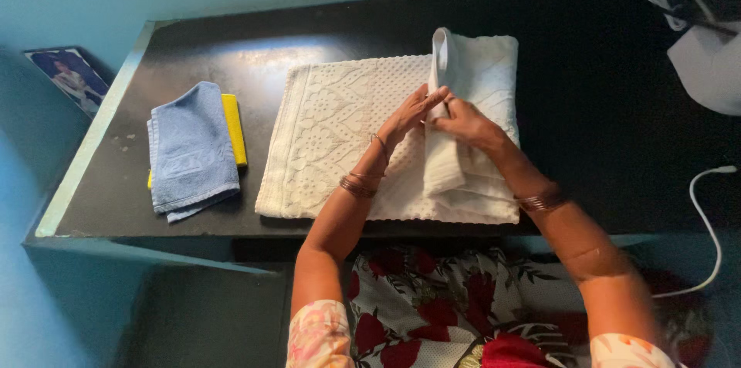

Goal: The person folds a white textured towel, a blue towel, and a yellow towel on a dark countertop. Each towel is smoothed, folded into a compact rectangle, and stacked in sequence. The person handles the towels one at a time and places the finished stack on the counter.

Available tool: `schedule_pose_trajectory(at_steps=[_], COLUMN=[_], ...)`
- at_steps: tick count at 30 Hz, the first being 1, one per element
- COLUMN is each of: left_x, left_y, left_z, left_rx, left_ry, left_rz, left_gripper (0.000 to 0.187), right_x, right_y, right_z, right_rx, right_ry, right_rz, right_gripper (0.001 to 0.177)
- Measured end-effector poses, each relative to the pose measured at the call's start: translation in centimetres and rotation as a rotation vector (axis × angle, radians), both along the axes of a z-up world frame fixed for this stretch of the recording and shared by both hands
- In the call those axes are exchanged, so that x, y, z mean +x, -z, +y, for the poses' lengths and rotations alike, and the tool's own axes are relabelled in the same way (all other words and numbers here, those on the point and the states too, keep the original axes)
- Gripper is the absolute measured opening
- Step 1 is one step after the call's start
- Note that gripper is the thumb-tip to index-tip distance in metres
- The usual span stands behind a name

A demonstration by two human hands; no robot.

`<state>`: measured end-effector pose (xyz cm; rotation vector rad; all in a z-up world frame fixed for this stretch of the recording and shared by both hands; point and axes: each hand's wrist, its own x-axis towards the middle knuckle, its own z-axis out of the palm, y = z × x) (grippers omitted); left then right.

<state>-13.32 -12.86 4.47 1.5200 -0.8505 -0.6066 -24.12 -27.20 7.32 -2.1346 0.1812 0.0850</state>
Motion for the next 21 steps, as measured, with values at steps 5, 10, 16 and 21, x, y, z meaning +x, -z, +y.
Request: schedule_pose_trajectory(at_steps=[5,10,16,21], left_x=[2.4,4.8,4.5,3.3], left_y=[3.3,6.4,5.4,3.4], left_z=[-0.5,-1.4,-0.3,0.5], left_rx=[-0.039,-0.272,0.047,-0.080], left_ry=[-0.059,0.103,-0.140,-0.164], left_rz=[0.131,0.114,0.080,-0.160], left_gripper=[0.070,0.067,0.089,0.115], right_x=[-1.0,-4.4,-3.7,-1.0], right_y=[-0.2,-3.6,1.3,6.2], right_z=[-1.0,-6.3,-12.9,-14.8], right_rx=[0.211,0.080,-0.538,-0.772], right_ry=[-0.168,0.076,0.468,0.459], right_rz=[0.001,-0.082,-0.287,-0.453], right_gripper=[0.081,0.051,0.038,0.027])
